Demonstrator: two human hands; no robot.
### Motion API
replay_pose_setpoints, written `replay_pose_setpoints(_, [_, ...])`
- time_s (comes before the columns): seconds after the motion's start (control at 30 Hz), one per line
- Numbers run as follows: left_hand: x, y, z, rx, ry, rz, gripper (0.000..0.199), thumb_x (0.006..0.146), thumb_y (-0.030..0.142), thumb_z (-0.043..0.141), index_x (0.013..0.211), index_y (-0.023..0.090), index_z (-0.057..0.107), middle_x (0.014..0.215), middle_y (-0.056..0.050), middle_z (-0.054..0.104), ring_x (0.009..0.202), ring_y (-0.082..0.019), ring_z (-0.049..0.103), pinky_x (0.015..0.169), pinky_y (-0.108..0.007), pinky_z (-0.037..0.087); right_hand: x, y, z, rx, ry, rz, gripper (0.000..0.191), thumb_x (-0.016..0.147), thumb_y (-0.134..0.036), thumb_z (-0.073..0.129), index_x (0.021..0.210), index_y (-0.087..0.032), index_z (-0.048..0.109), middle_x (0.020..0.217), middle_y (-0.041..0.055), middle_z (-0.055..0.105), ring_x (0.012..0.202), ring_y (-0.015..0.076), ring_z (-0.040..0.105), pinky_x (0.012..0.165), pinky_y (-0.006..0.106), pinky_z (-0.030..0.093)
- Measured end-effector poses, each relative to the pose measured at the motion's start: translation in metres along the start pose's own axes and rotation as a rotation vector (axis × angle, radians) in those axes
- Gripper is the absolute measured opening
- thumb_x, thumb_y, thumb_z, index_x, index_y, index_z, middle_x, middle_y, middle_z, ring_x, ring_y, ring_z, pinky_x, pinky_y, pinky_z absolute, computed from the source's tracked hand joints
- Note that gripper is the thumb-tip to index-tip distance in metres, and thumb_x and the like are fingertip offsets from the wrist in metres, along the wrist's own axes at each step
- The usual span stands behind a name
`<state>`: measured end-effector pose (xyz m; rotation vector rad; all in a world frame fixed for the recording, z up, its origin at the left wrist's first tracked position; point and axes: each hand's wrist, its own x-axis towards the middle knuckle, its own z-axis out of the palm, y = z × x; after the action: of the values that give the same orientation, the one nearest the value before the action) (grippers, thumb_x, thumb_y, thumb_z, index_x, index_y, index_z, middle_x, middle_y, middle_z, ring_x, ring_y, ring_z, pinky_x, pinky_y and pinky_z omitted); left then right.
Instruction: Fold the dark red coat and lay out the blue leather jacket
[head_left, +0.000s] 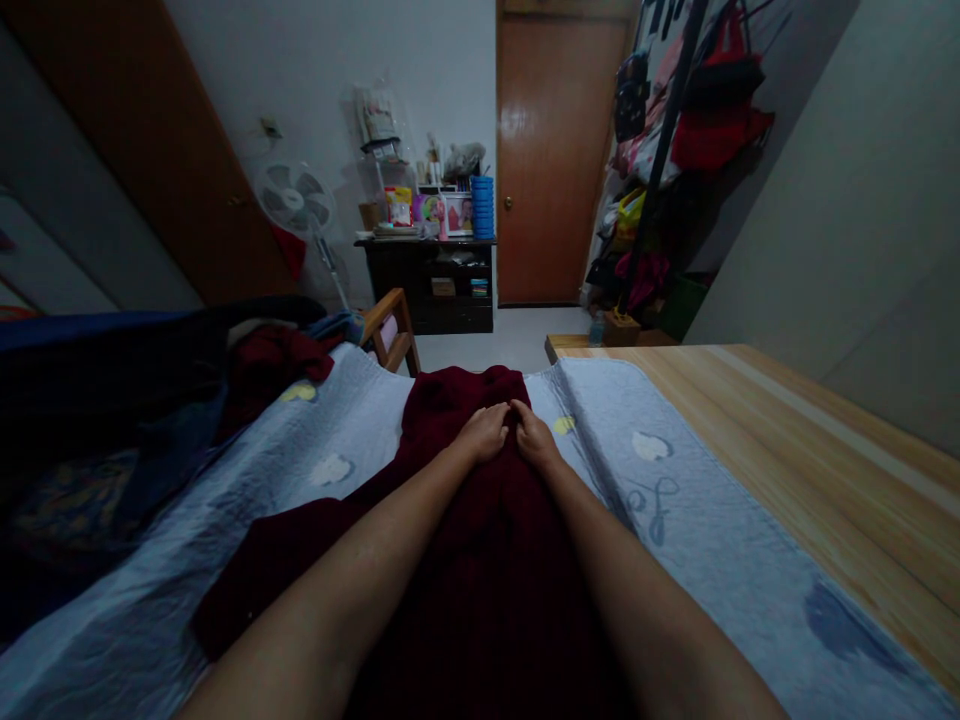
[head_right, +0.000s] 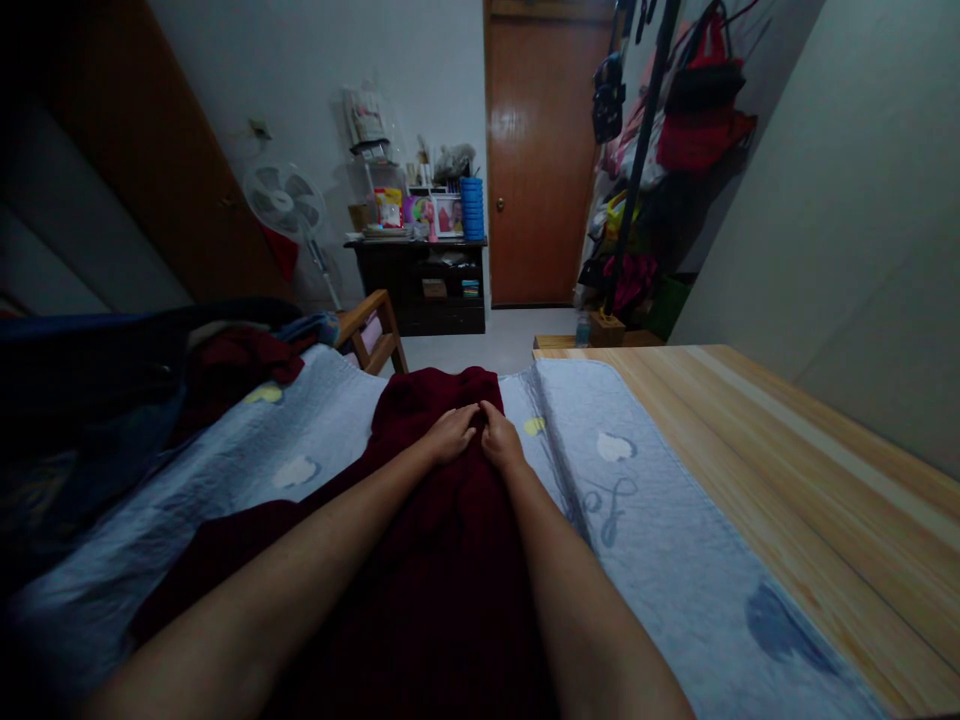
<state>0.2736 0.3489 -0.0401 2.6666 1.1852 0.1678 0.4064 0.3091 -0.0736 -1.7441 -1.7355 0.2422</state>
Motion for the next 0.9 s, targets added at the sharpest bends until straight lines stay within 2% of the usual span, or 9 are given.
replay_pose_setpoints(0.07, [-0.006,0.000,-0.002,0.005,0.058,-0.049,0.052,0.090,0.021,0.041,0.142,0.015,0.035,0.150,-0.010,0.039,0.138,-0.018,0.034,0.114,-0.031,0.024,0.007,0.004,0.004,-0.016,-0.021,-0.029,0.058,0.083,-0.006,0.032,0.140,-0.009,0.041,0.141,0.0101,0.050,0.129,0.0130,0.046,0.110,0.029,0.033])
replay_pose_setpoints(0.17, [-0.020,-0.001,-0.008,0.028,0.113,-0.130,0.055,0.086,0.025,0.049,0.139,0.014,0.038,0.149,-0.014,0.038,0.139,-0.025,0.032,0.115,-0.041,0.022,0.016,0.007,0.005,-0.055,-0.053,-0.060,0.057,0.086,-0.011,0.036,0.143,-0.010,0.039,0.148,0.0107,0.041,0.137,0.0163,0.036,0.114,0.033,0.027])
replay_pose_setpoints(0.27, [-0.041,-0.011,-0.023,0.071,0.117,-0.221,0.062,0.085,0.039,0.053,0.140,0.015,0.038,0.148,-0.017,0.039,0.136,-0.034,0.035,0.111,-0.055,0.020,0.023,0.008,0.003,-0.099,-0.082,-0.072,0.057,0.089,-0.019,0.040,0.145,-0.011,0.036,0.153,0.0123,0.032,0.141,0.0214,0.028,0.115,0.038,0.025])
replay_pose_setpoints(0.33, [-0.056,-0.025,-0.035,0.090,0.078,-0.287,0.066,0.084,0.049,0.051,0.141,0.016,0.038,0.142,-0.018,0.046,0.129,-0.037,0.043,0.107,-0.058,0.024,0.027,0.007,0.003,-0.126,-0.099,-0.065,0.059,0.088,-0.020,0.043,0.146,-0.014,0.035,0.154,0.0123,0.030,0.141,0.0245,0.029,0.113,0.042,0.027])
replay_pose_setpoints(0.47, [-0.090,-0.061,-0.054,-0.078,-0.018,-0.347,0.076,0.079,0.054,0.053,0.140,0.013,0.038,0.138,-0.019,0.051,0.123,-0.034,0.051,0.102,-0.044,0.037,0.040,0.000,0.007,-0.161,-0.118,-0.031,0.058,0.082,-0.017,0.049,0.140,-0.015,0.044,0.147,0.0153,0.041,0.134,0.0293,0.040,0.110,0.046,0.030])
replay_pose_setpoints(0.6, [-0.121,-0.084,-0.059,-0.454,-0.052,-0.378,0.079,0.066,0.055,0.065,0.132,0.014,0.046,0.130,-0.014,0.058,0.116,-0.030,0.058,0.097,-0.037,0.045,0.050,-0.010,0.016,-0.158,-0.071,-0.022,0.059,0.077,-0.008,0.045,0.136,-0.012,0.048,0.144,0.0151,0.043,0.134,0.0243,0.040,0.110,0.038,0.033])
replay_pose_setpoints(0.73, [-0.140,-0.073,-0.070,-0.680,0.077,-0.309,0.056,0.067,0.048,0.065,0.113,0.016,0.059,0.113,-0.008,0.068,0.106,-0.029,0.063,0.093,-0.039,0.049,0.046,-0.015,0.024,-0.152,-0.032,-0.050,0.052,0.084,-0.009,0.036,0.134,-0.013,0.051,0.151,0.0117,0.034,0.140,0.0183,0.030,0.114,0.034,0.027])
replay_pose_setpoints(0.83, [-0.148,-0.050,-0.090,-0.825,0.130,-0.261,0.046,0.075,0.046,0.059,0.109,0.016,0.062,0.106,-0.007,0.070,0.101,-0.027,0.065,0.089,-0.041,0.050,0.041,-0.014,0.026,-0.168,-0.053,-0.072,0.045,0.091,-0.020,0.037,0.134,-0.013,0.051,0.153,0.0126,0.031,0.141,0.0205,0.028,0.114,0.036,0.027])
replay_pose_setpoints(0.9, [-0.154,-0.033,-0.103,-0.826,0.143,-0.224,0.042,0.078,0.044,0.057,0.111,0.017,0.062,0.103,-0.006,0.071,0.098,-0.026,0.065,0.086,-0.039,0.051,0.039,-0.013,0.025,-0.187,-0.073,-0.074,0.046,0.092,-0.025,0.039,0.135,-0.015,0.050,0.154,0.0118,0.028,0.141,0.0230,0.028,0.113,0.038,0.027])
